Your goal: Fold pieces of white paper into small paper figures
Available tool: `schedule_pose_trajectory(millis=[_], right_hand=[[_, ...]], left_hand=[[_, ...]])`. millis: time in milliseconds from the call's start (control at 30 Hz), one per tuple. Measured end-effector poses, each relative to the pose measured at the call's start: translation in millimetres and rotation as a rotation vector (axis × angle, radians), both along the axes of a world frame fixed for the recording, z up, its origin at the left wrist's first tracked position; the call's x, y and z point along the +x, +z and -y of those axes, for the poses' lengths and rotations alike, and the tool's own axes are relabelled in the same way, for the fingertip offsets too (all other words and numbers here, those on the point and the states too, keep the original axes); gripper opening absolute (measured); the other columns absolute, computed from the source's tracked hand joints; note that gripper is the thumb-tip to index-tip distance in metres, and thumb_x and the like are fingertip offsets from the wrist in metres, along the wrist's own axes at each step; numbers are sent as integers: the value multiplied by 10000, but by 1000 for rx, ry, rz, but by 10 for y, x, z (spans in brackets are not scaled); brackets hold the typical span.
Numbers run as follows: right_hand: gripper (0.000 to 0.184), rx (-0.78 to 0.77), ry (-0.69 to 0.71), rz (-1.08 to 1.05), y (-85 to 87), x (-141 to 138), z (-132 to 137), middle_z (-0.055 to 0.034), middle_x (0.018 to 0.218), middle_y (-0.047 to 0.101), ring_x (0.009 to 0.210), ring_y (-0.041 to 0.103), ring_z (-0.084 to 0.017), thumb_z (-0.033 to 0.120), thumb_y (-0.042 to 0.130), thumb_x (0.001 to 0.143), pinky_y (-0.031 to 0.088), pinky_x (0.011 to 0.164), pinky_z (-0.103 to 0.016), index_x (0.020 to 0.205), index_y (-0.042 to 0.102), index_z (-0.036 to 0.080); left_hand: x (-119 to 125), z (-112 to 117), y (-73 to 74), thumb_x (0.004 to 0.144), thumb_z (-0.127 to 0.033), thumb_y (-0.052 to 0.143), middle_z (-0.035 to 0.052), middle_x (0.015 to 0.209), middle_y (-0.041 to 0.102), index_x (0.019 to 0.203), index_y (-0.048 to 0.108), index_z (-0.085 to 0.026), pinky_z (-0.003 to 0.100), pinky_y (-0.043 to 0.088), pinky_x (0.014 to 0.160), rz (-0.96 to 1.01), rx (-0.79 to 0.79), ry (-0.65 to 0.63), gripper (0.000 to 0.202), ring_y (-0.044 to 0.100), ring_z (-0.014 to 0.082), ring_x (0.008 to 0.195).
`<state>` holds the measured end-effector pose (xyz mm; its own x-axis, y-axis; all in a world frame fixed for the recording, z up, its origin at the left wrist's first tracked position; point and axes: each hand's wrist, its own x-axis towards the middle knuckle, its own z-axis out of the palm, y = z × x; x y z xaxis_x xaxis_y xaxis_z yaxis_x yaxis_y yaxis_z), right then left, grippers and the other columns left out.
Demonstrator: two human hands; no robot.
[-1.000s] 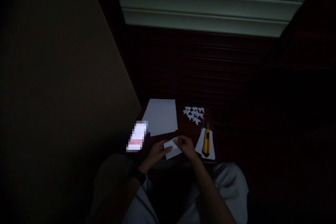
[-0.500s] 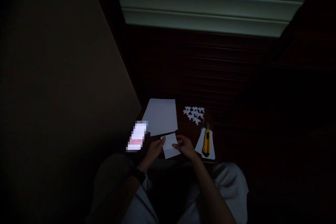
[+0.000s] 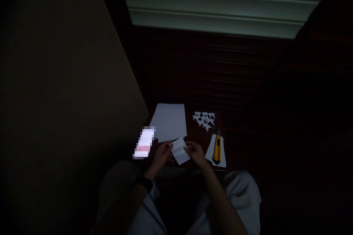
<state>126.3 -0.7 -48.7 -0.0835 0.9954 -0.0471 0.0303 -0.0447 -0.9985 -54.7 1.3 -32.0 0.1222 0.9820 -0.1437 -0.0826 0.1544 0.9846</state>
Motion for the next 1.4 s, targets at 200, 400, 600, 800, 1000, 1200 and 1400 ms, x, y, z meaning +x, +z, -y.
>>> schedule_pose_trajectory(millis=[200, 400, 600, 800, 1000, 1200, 1400], right_hand=[[501, -53, 23, -33, 48, -31, 12, -12, 695, 609, 595, 538, -143, 353, 658, 635, 408, 537, -244, 1084, 535, 169], [450, -75, 26, -145, 37, 12, -1, -12, 698, 615, 602, 548, -147, 308, 668, 627, 413, 553, -255, 1039, 559, 164], [420, -86, -82, -243, 24, 69, -4, 7, 644, 583, 567, 527, -128, 299, 681, 617, 406, 551, -248, 1001, 582, 162], [454, -77, 59, -129, 151, 53, 34, 15, 654, 593, 562, 525, -119, 294, 677, 624, 397, 537, -235, 1051, 568, 184], [459, -138, 180, -73, 254, 35, 12, -32, 790, 647, 657, 574, -161, 306, 693, 596, 423, 588, -267, 1021, 589, 167], [509, -177, 114, -160, 243, 66, 32, -57, 806, 659, 681, 591, -184, 329, 716, 565, 434, 615, -295, 1027, 591, 155], [426, -179, 62, -192, 171, 68, 19, -62, 787, 667, 639, 582, -169, 331, 719, 553, 418, 608, -291, 928, 646, 143]], left_hand=[[4, -5, 10, 757, -445, 501, 62, 824, 621, 1134, 505, -192, 242, 525, 403, -1, 26, -26, 454, 619, 144, 571], [19, -36, -80, 743, -423, 539, 81, 862, 642, 1064, 567, -154, 261, 538, 410, 10, -9, 26, 419, 624, 157, 581], [-19, -52, -88, 721, -383, 590, 109, 910, 651, 1077, 549, -130, 305, 559, 523, 83, -61, -11, 439, 641, 186, 659], [-37, -74, -14, 674, -372, 633, 108, 825, 659, 985, 595, -100, 279, 537, 482, 14, -43, -213, 415, 632, 201, 655], [-88, -101, -8, 673, -375, 627, 90, 718, 652, 835, 629, -84, 225, 493, 452, -49, 1, -245, 333, 605, 157, 564], [-117, -81, 12, 656, -376, 645, 113, 839, 656, 871, 617, -94, 259, 518, 520, 6, -48, -220, 356, 627, 191, 673], [-114, -73, -8, 628, -354, 677, 115, 826, 657, 849, 613, -85, 300, 530, 560, 87, -85, -170, 354, 626, 201, 691]])
